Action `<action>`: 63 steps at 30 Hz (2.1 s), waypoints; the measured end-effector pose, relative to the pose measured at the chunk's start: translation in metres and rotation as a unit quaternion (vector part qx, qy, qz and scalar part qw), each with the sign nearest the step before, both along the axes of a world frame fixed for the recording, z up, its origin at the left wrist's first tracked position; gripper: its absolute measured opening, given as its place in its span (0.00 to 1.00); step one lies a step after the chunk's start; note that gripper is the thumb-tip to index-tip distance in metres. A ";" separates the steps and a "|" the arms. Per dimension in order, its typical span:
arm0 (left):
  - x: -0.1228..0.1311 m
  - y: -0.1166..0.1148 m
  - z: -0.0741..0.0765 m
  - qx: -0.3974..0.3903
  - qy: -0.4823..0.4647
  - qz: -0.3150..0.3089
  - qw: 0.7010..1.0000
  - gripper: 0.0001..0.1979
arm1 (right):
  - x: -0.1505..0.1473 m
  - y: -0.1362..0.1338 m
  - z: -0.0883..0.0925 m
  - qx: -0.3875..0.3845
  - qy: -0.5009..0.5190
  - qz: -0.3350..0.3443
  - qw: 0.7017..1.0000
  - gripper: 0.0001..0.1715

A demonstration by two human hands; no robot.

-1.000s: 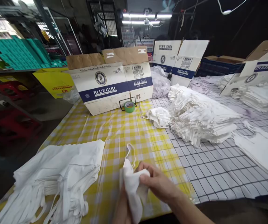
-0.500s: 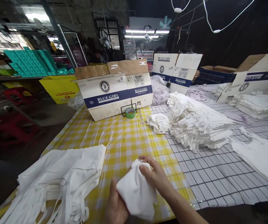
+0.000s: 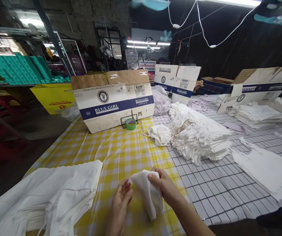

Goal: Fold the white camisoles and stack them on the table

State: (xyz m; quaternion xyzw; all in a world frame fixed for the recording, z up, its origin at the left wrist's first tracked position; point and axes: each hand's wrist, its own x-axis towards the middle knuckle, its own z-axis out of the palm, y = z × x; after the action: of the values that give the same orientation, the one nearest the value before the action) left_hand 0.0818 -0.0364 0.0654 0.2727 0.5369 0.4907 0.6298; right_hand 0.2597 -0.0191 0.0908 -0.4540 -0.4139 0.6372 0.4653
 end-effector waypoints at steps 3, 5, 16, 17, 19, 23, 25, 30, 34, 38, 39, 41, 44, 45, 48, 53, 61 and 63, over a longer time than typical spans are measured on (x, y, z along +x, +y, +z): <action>0.010 -0.001 0.008 -0.072 -0.071 -0.029 0.994 0.28 | -0.008 0.000 0.001 0.026 0.001 0.011 1.000 0.18; 0.018 0.001 0.012 -0.089 -0.202 -0.106 0.970 0.26 | -0.014 -0.001 -0.003 0.019 0.012 0.058 0.998 0.18; 0.033 0.019 0.000 0.004 -0.250 -0.119 0.961 0.16 | -0.002 0.013 -0.018 0.062 -0.048 0.004 0.997 0.14; 0.034 0.021 0.000 0.005 -0.245 -0.118 0.962 0.16 | -0.001 0.014 -0.017 0.065 -0.053 0.002 0.996 0.14; 0.036 0.025 -0.003 0.000 -0.246 -0.107 0.963 0.14 | 0.000 0.016 -0.016 0.072 -0.060 0.000 0.996 0.13; 0.038 0.033 -0.013 -0.019 -0.275 -0.090 0.957 0.11 | 0.001 0.020 -0.017 0.078 -0.068 0.000 0.995 0.13; 0.039 0.036 -0.017 -0.027 -0.287 -0.080 0.954 0.12 | 0.002 0.022 -0.021 0.082 -0.081 -0.001 0.993 0.13; 0.043 0.046 -0.022 -0.032 -0.301 -0.075 0.950 0.13 | 0.008 0.029 -0.034 0.065 -0.161 -0.052 0.984 0.17; 0.053 0.059 -0.023 -0.027 -0.300 -0.091 0.949 0.11 | 0.013 0.034 -0.035 0.000 -0.047 -0.025 0.999 0.27; 0.071 0.081 -0.019 -0.004 -0.299 -0.117 0.947 0.14 | 0.025 0.050 -0.031 0.000 0.025 -0.003 1.000 0.21; 0.076 0.088 -0.018 0.003 -0.299 -0.124 0.946 0.14 | 0.031 0.057 -0.031 0.006 0.014 -0.017 1.000 0.20; 0.087 0.102 -0.016 0.017 -0.294 -0.137 0.946 0.16 | 0.046 0.074 -0.028 0.022 -0.021 -0.044 0.999 0.20; 0.102 0.126 -0.023 0.045 -0.246 -0.134 0.959 0.18 | 0.075 0.106 -0.016 0.060 -0.094 -0.086 0.990 0.21; 0.107 0.133 -0.029 0.056 -0.215 -0.126 0.967 0.18 | 0.085 0.119 -0.008 0.077 -0.125 -0.106 0.983 0.21; 0.118 0.150 -0.054 0.096 -0.114 -0.098 0.984 0.19 | 0.114 0.161 0.019 0.139 -0.229 -0.172 0.948 0.21; 0.123 0.157 -0.086 0.201 0.000 -0.122 0.972 0.18 | 0.136 0.242 0.035 0.196 -0.444 -0.239 0.841 0.16; 0.129 0.165 -0.097 0.207 0.073 -0.131 0.967 0.18 | 0.129 0.291 -0.034 0.198 -0.501 -0.199 0.818 0.10; 0.131 0.166 -0.102 0.210 0.086 -0.138 0.964 0.17 | 0.129 0.287 -0.037 0.209 -0.506 -0.201 0.812 0.18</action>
State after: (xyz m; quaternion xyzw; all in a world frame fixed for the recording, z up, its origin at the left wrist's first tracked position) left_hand 0.2125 0.1298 -0.0363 0.5112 0.4311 0.4757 0.5714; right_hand 0.3892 0.2684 0.0535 -0.6770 -0.6135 0.1078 0.3919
